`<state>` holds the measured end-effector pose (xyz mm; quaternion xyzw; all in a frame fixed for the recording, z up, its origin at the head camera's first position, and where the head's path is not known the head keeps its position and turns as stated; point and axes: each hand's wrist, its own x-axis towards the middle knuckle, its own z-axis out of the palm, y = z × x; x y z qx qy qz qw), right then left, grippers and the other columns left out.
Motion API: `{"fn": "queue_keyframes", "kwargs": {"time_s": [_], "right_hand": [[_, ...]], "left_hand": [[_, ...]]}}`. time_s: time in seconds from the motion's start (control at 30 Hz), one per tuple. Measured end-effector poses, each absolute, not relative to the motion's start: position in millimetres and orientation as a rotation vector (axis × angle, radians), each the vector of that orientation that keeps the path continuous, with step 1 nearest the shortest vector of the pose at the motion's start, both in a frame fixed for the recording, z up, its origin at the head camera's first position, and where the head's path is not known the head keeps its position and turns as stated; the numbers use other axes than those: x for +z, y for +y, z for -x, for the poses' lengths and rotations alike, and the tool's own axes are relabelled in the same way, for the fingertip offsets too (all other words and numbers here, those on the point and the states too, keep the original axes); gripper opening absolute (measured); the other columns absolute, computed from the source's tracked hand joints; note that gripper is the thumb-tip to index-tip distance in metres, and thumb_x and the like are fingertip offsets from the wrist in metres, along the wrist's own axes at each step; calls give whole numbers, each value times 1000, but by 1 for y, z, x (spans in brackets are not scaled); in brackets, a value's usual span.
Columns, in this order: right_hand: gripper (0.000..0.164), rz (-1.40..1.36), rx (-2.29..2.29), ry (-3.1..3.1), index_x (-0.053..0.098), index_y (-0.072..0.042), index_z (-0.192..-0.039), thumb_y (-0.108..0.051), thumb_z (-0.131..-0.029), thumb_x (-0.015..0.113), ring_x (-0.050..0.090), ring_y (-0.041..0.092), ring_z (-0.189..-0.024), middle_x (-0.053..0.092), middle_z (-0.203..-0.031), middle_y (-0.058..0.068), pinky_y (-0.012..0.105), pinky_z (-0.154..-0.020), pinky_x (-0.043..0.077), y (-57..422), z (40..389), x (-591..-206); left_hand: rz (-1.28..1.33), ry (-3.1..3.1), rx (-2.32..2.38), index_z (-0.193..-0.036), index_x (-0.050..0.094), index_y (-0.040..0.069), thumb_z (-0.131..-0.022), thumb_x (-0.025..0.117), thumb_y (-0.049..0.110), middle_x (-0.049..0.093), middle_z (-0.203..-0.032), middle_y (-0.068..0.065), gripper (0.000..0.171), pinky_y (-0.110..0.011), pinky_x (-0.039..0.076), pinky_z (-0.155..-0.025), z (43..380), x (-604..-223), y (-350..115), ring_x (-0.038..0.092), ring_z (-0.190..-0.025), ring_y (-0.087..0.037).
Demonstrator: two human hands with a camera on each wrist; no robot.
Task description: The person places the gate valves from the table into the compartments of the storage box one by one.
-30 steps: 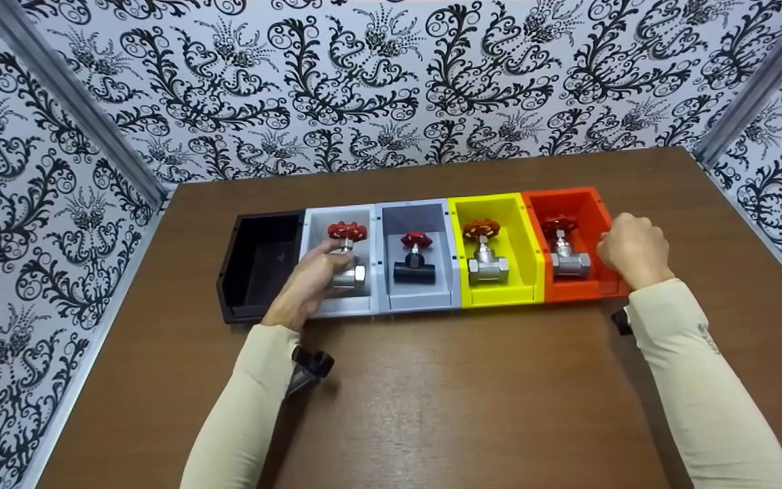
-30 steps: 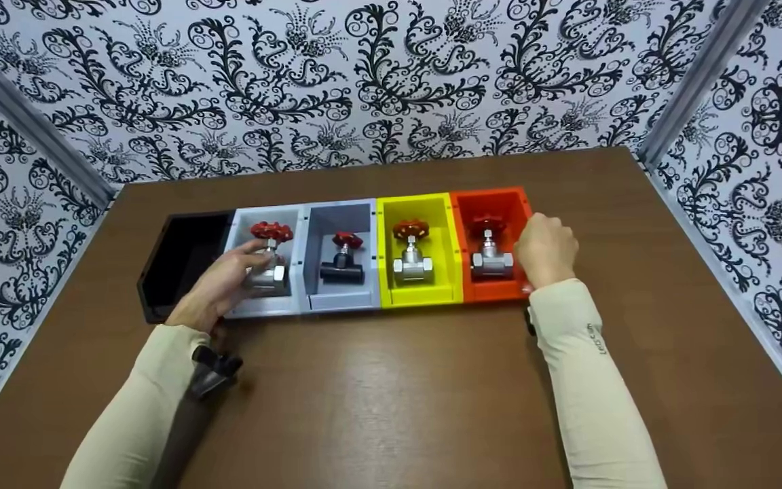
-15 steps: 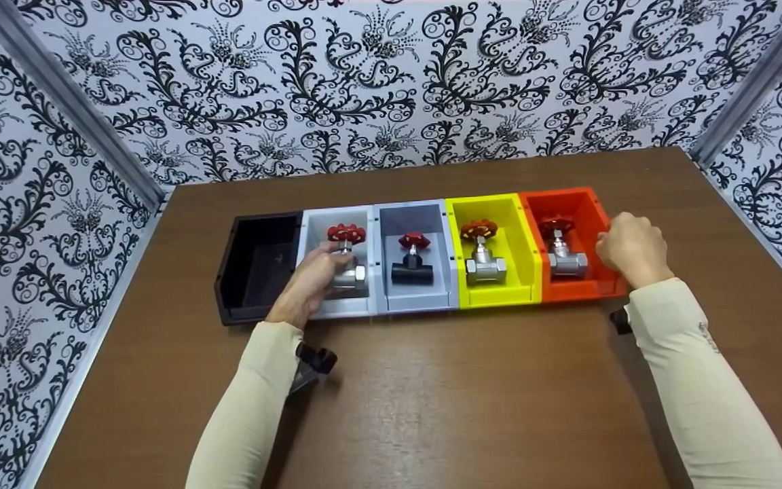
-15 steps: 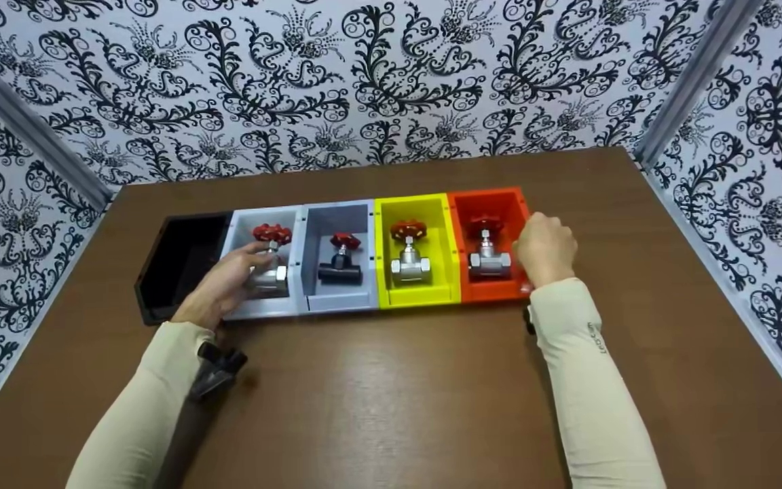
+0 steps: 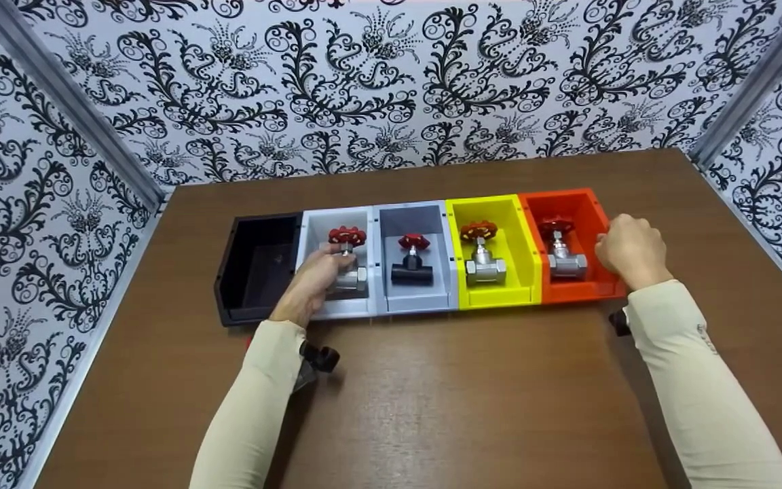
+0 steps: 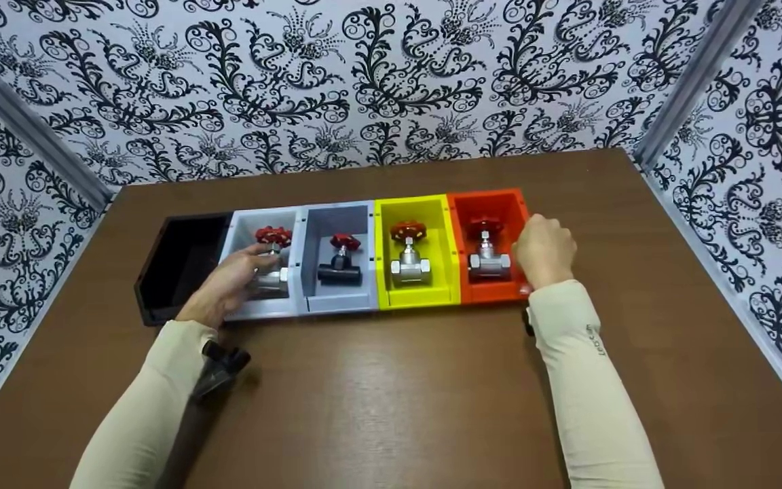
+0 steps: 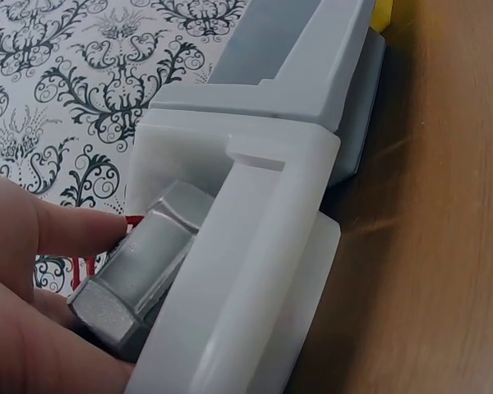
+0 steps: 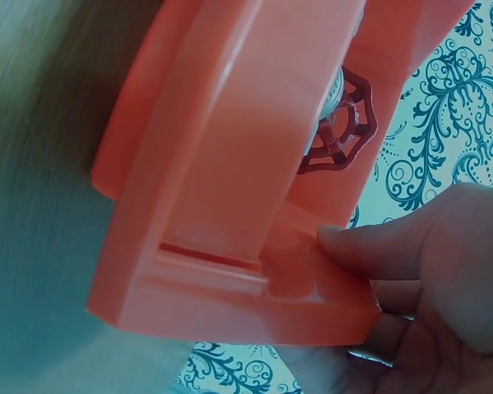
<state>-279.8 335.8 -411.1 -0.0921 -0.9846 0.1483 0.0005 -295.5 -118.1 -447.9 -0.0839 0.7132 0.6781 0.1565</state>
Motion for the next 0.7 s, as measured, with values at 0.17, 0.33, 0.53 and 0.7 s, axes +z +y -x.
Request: {"fn": "queue_keyframes", "kwargs": {"time_s": [0.17,0.33,0.53,0.7], "right_hand": [[30,298,475,-3099,62,12,-98,-17,-93,54,57,54,-79,60,-96,38,61,-72,49,336,280,-411],[30,309,475,-3100,62,11,-98,-18,-93,54,57,54,-80,59,-95,38,61,-72,49,336,280,-411],[31,304,475,-3094,62,13,-98,-17,-93,55,57,52,-78,59,-95,38,61,-73,50,336,280,-413],[32,310,484,-3095,62,12,-101,-18,-93,55,57,55,-82,59,-99,39,62,-72,49,336,279,-413]], "left_hand": [[256,2070,1909,-134,49,-3,-99,52,12,51,-106,-7,39,-24,46,-70,297,-449,-118,52,-87,-15],[282,2070,1881,-145,41,-2,-99,53,14,45,-134,-15,50,-32,43,-92,297,-449,-117,46,-113,-23],[271,2097,1858,-148,36,-4,-99,53,14,43,-142,-18,54,-38,34,-108,299,-450,-117,42,-122,-26],[280,2112,1857,-147,37,-6,-98,53,12,49,-129,-16,54,-33,40,-99,299,-451,-115,47,-111,-23]]}}
